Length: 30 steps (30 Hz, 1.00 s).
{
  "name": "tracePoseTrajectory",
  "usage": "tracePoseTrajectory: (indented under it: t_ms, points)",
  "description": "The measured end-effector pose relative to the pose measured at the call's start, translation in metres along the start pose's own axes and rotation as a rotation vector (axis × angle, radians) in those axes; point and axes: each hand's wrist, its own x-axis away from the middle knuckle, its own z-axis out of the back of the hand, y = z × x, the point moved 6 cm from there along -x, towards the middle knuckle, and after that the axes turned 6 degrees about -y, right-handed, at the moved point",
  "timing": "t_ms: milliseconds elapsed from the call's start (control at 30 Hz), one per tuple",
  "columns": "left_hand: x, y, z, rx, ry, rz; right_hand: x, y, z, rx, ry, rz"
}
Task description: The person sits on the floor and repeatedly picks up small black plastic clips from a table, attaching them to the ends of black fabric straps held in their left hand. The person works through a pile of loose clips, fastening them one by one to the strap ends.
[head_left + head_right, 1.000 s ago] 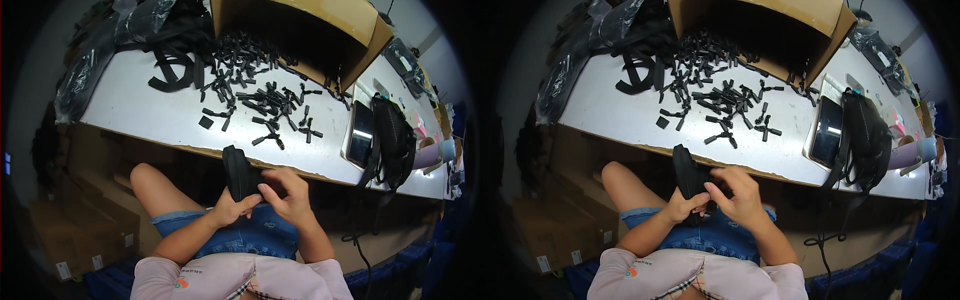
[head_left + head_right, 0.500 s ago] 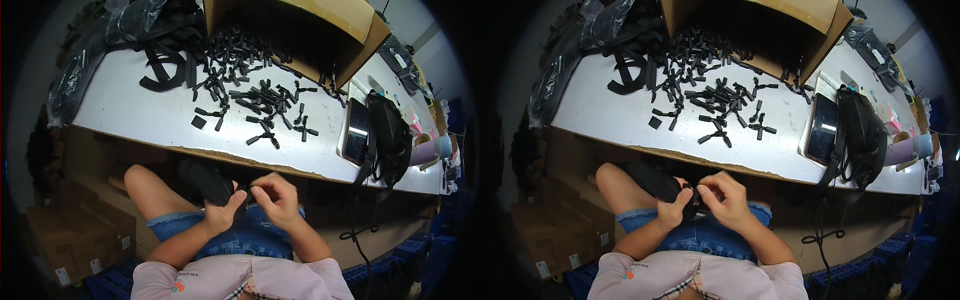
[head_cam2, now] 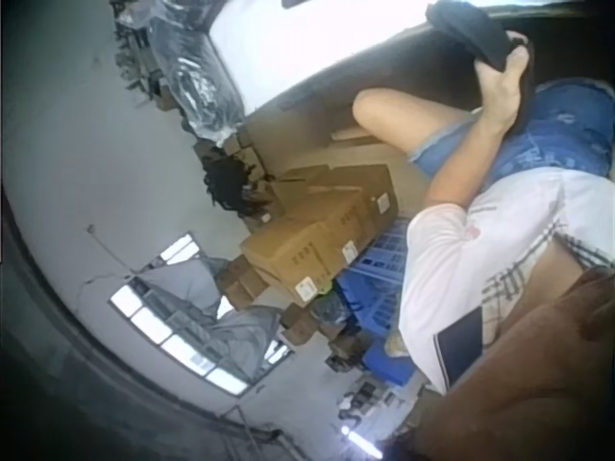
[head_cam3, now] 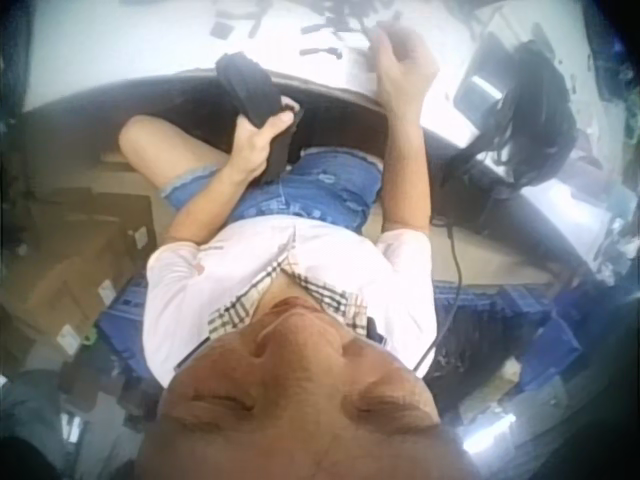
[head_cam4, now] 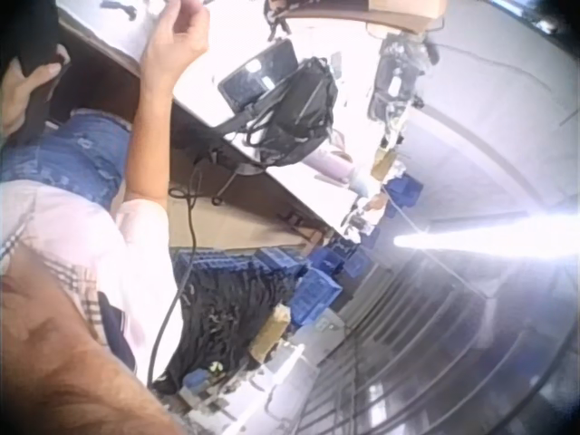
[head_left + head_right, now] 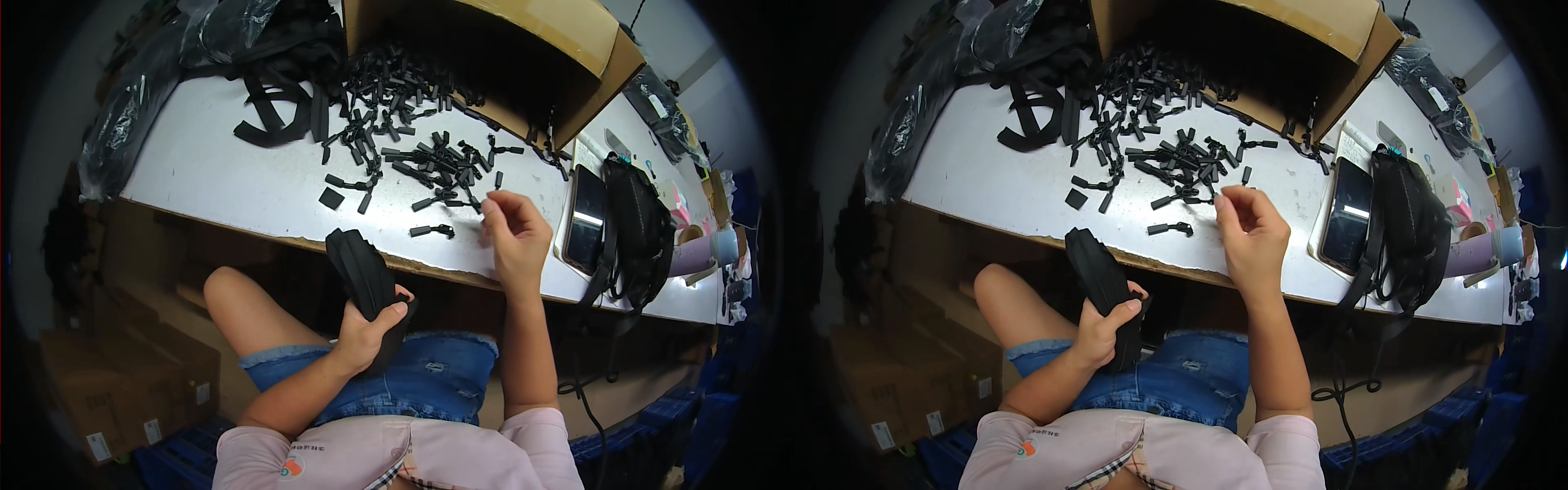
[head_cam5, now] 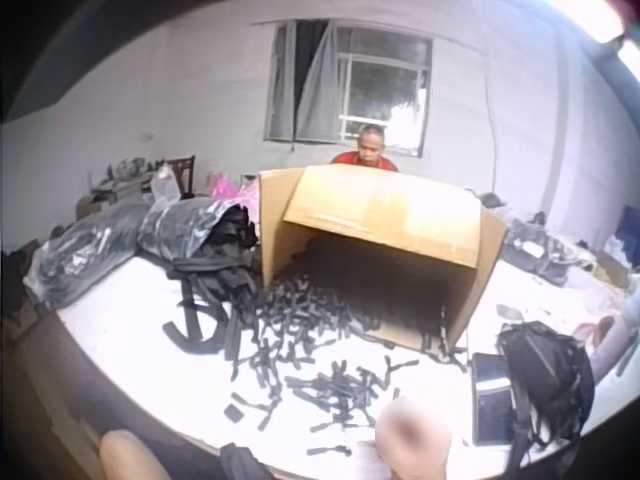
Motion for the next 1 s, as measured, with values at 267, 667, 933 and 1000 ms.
tracePoseTrajectory:
  t_ms: [267,667,933,1000]
  points:
    - [0.002,0.008,-0.005,-0.122,-0.010,-0.107,0.058,-0.026,-0.021,0.075,-0.302,0.062]
    - [0.011,0.020,-0.013,-0.435,-0.061,-0.186,0.078,-0.042,-0.037,0.179,-0.595,0.347]
    - [0.015,0.020,-0.009,-0.318,-0.050,-0.170,0.084,-0.036,-0.036,0.065,-0.539,0.273]
    - [0.015,0.021,-0.010,-0.259,-0.056,-0.206,0.086,-0.033,-0.035,-0.017,-0.429,0.179]
